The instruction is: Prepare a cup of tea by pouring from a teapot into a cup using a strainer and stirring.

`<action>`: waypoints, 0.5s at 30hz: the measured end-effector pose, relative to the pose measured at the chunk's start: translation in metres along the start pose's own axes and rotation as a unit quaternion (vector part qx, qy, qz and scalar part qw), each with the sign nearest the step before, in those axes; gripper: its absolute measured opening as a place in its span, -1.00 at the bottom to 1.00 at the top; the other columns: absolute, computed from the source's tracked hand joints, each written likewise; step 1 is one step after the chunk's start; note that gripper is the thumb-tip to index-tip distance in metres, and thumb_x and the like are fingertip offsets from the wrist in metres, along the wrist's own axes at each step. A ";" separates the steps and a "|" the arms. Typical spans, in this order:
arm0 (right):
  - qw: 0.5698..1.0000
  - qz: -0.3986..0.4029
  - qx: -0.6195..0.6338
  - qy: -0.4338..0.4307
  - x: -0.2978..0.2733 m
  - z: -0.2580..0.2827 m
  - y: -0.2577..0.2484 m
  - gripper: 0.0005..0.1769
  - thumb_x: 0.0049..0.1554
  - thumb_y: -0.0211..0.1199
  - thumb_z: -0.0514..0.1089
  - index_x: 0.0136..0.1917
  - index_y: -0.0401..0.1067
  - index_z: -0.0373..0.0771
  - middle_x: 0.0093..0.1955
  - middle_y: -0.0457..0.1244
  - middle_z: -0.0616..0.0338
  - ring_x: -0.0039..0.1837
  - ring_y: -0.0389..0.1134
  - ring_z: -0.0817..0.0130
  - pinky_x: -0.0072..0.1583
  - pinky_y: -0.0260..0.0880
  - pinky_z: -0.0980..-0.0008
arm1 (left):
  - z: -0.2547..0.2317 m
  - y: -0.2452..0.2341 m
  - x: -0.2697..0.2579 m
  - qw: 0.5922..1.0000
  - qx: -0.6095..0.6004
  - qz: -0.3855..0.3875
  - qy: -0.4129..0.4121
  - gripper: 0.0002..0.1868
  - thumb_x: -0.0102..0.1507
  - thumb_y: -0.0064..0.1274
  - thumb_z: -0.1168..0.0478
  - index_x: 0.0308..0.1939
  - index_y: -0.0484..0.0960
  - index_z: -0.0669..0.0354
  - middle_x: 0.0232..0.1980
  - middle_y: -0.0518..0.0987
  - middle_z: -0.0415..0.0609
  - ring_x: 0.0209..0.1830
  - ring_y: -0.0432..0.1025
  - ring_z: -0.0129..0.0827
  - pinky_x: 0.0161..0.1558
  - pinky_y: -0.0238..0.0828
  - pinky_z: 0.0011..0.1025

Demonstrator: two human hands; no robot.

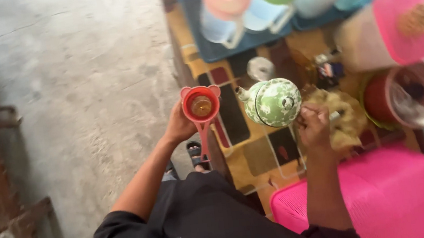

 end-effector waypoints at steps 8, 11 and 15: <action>0.968 0.248 -0.041 0.010 0.072 0.018 0.229 -0.71 0.17 0.07 -0.21 -0.37 0.28 -0.34 -0.43 0.03 0.33 -0.39 -0.06 0.58 -0.32 -0.10 0.51 | -0.040 -0.179 -0.054 0.991 0.054 -0.113 -0.039 -0.18 -0.02 0.54 0.11 0.26 0.51 0.20 0.14 0.66 0.00 0.15 0.58 -0.26 0.17 0.55 -0.30; 0.942 0.328 -0.020 0.070 0.071 0.010 0.317 -0.69 0.17 0.07 -0.21 -0.39 0.26 -0.35 -0.46 0.01 0.35 -0.44 -0.07 0.59 -0.36 -0.10 0.50 | -0.067 -0.231 -0.093 0.978 0.107 -0.179 -0.030 -0.18 -0.03 0.55 0.13 0.25 0.52 0.21 0.15 0.65 0.02 0.16 0.58 -0.23 0.17 0.53 -0.27; 0.918 0.394 -0.020 0.048 0.071 -0.008 0.420 -0.71 0.19 0.08 -0.20 -0.35 0.30 -0.35 -0.42 0.00 0.36 -0.39 -0.09 0.62 -0.32 -0.13 0.55 | -0.082 -0.295 -0.151 0.952 0.117 -0.282 -0.001 -0.14 -0.03 0.54 0.15 0.29 0.48 0.23 0.19 0.62 0.02 0.21 0.54 -0.23 0.21 0.50 -0.23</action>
Point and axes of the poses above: each hand's wrist, its own x-axis towards the middle knuckle, its own y-axis out of the palm, z = x × y, the point moved 6 cm from there along x, towards the middle knuckle
